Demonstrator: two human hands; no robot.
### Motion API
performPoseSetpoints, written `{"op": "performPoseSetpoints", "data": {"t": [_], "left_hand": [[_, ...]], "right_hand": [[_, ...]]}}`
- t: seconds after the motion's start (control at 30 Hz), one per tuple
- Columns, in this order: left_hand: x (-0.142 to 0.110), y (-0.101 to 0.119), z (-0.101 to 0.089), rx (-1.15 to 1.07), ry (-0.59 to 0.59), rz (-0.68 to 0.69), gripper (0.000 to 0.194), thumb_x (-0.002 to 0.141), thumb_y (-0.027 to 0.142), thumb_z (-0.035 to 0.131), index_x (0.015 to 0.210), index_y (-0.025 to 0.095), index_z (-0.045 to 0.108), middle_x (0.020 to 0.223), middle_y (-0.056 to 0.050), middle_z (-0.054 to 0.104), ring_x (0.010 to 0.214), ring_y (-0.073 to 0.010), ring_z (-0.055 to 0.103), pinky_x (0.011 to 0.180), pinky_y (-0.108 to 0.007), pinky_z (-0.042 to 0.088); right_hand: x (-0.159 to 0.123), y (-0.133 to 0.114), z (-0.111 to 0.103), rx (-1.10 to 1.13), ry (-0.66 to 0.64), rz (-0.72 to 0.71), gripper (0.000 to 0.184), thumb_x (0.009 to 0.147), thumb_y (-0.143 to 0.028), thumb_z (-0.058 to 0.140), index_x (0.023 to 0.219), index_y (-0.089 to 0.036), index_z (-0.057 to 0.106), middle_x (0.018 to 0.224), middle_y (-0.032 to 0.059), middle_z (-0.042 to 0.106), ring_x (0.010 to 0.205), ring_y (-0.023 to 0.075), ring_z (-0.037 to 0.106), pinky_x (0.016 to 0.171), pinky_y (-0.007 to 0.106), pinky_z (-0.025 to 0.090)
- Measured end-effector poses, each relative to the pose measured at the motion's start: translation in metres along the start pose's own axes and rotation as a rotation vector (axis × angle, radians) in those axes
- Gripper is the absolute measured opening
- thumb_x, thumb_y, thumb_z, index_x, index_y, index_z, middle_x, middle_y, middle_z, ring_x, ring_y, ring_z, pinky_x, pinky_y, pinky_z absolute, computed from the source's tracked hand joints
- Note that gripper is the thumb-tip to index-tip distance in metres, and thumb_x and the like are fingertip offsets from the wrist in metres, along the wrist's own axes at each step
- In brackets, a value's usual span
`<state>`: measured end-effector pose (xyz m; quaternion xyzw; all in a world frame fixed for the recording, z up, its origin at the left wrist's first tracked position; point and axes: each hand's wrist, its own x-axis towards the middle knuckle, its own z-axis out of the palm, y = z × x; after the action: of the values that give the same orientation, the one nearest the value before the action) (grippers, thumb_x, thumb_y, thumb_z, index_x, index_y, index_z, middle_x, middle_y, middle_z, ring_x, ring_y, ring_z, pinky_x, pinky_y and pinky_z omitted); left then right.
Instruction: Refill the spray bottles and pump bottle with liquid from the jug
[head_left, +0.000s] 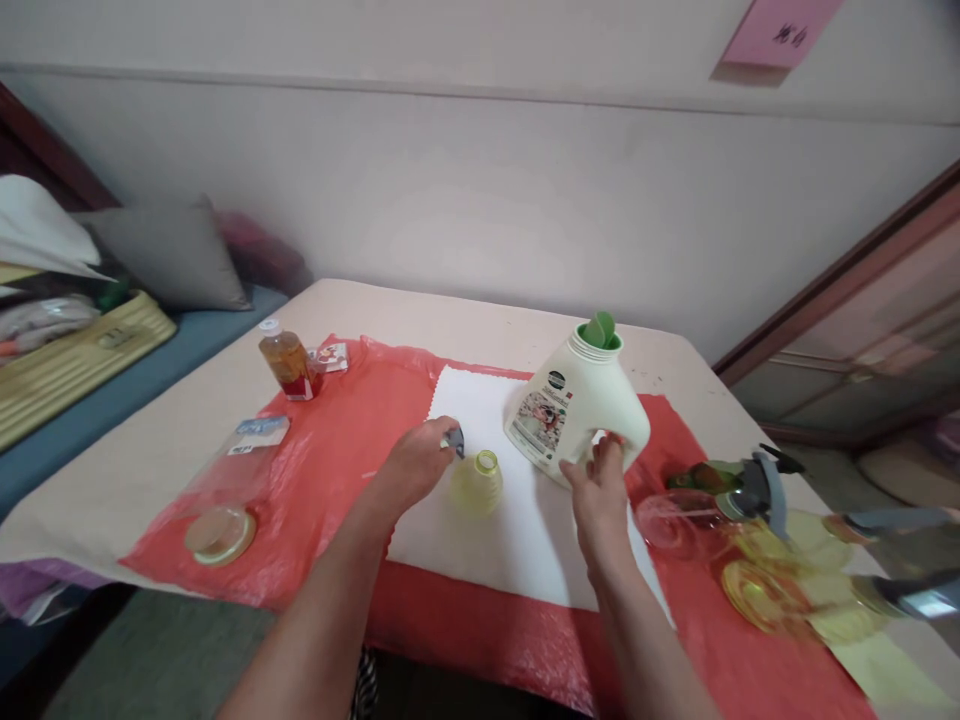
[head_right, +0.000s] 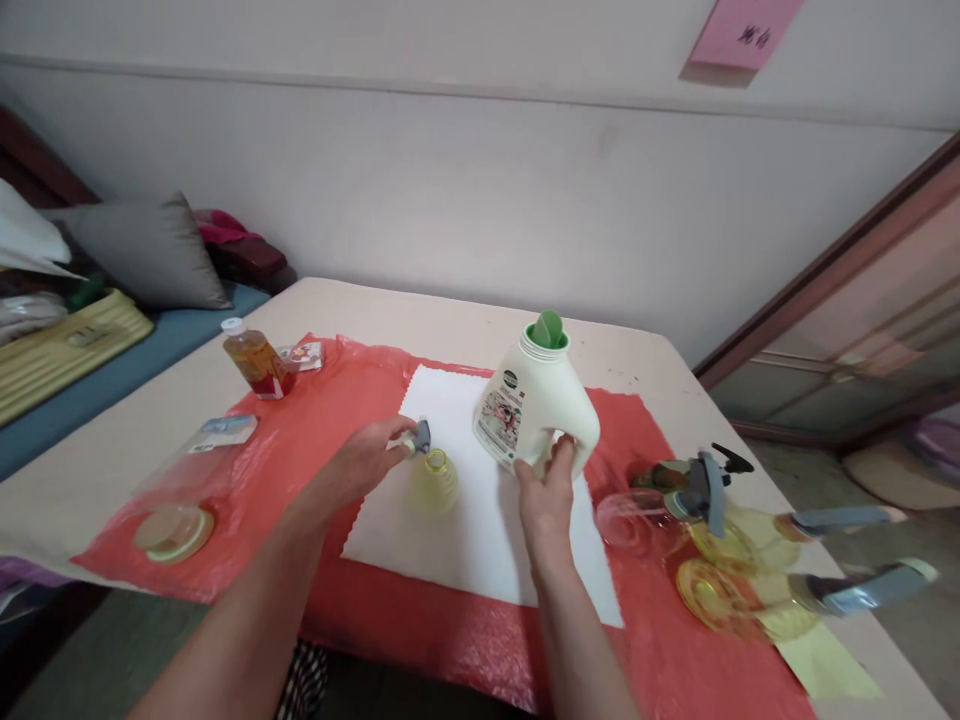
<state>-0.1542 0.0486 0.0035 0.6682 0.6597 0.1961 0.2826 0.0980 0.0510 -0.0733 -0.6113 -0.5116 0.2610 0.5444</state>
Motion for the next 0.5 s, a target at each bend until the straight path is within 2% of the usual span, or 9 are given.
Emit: {"op": "performPoseSetpoints", "data": {"t": [0.07, 0.13, 0.23, 0.33, 0.4, 0.5], "left_hand": [[0.006, -0.008, 0.008, 0.069, 0.048, -0.019, 0.037, 0.092, 0.022, 0.040, 0.122, 0.022, 0.061, 0.126, -0.009, 0.067, 0.115, -0.0248, 0.061, 0.093, -0.033, 0.044], [0.013, -0.016, 0.019, 0.109, 0.078, -0.036, 0.035, 0.093, 0.022, 0.040, 0.121, 0.019, 0.060, 0.128, -0.014, 0.065, 0.120, -0.0270, 0.057, 0.097, -0.036, 0.041], [0.025, -0.024, 0.040, 0.147, 0.057, -0.042, 0.023, 0.090, 0.026, 0.054, 0.109, 0.020, 0.063, 0.117, -0.013, 0.068, 0.112, -0.0273, 0.060, 0.093, -0.036, 0.042], [0.033, -0.027, 0.056, 0.145, 0.063, -0.058, 0.017, 0.082, 0.024, 0.064, 0.098, 0.020, 0.065, 0.109, -0.013, 0.069, 0.107, -0.0276, 0.062, 0.090, -0.035, 0.043], [0.036, -0.027, 0.058, 0.116, 0.092, -0.072, 0.011, 0.080, 0.020, 0.065, 0.090, 0.020, 0.065, 0.105, -0.012, 0.069, 0.106, -0.0284, 0.062, 0.089, -0.036, 0.043], [0.042, -0.028, 0.046, 0.030, 0.173, -0.100, 0.003, 0.077, 0.017, 0.064, 0.079, 0.019, 0.064, 0.092, -0.010, 0.069, 0.100, -0.0310, 0.063, 0.087, -0.039, 0.043]], "right_hand": [[-0.020, -0.006, 0.000, -0.001, 0.006, 0.042, 0.072, 0.086, -0.030, 0.053, 0.151, -0.021, 0.026, 0.158, 0.0175, 0.032, 0.144, 0.0320, 0.037, 0.116, 0.050, 0.034], [-0.038, -0.012, 0.005, 0.014, -0.032, 0.023, 0.069, 0.084, -0.026, 0.051, 0.149, -0.020, 0.028, 0.156, 0.0176, 0.036, 0.144, 0.0312, 0.039, 0.115, 0.048, 0.036], [-0.059, -0.014, 0.022, 0.059, -0.137, -0.015, 0.077, 0.071, -0.021, 0.053, 0.145, -0.021, 0.031, 0.151, 0.0162, 0.043, 0.143, 0.0317, 0.041, 0.116, 0.052, 0.036], [-0.068, -0.008, 0.040, 0.088, -0.304, -0.005, 0.088, 0.064, -0.022, 0.057, 0.148, -0.021, 0.028, 0.154, 0.0155, 0.039, 0.146, 0.0324, 0.036, 0.120, 0.055, 0.029], [-0.072, -0.001, 0.049, 0.075, -0.350, 0.021, 0.093, 0.064, -0.025, 0.061, 0.150, -0.021, 0.025, 0.156, 0.0152, 0.037, 0.147, 0.0327, 0.033, 0.122, 0.055, 0.027], [-0.074, 0.004, 0.057, 0.039, -0.372, 0.081, 0.101, 0.061, -0.028, 0.067, 0.151, -0.022, 0.023, 0.158, 0.0149, 0.035, 0.146, 0.0340, 0.034, 0.120, 0.055, 0.029]]}}
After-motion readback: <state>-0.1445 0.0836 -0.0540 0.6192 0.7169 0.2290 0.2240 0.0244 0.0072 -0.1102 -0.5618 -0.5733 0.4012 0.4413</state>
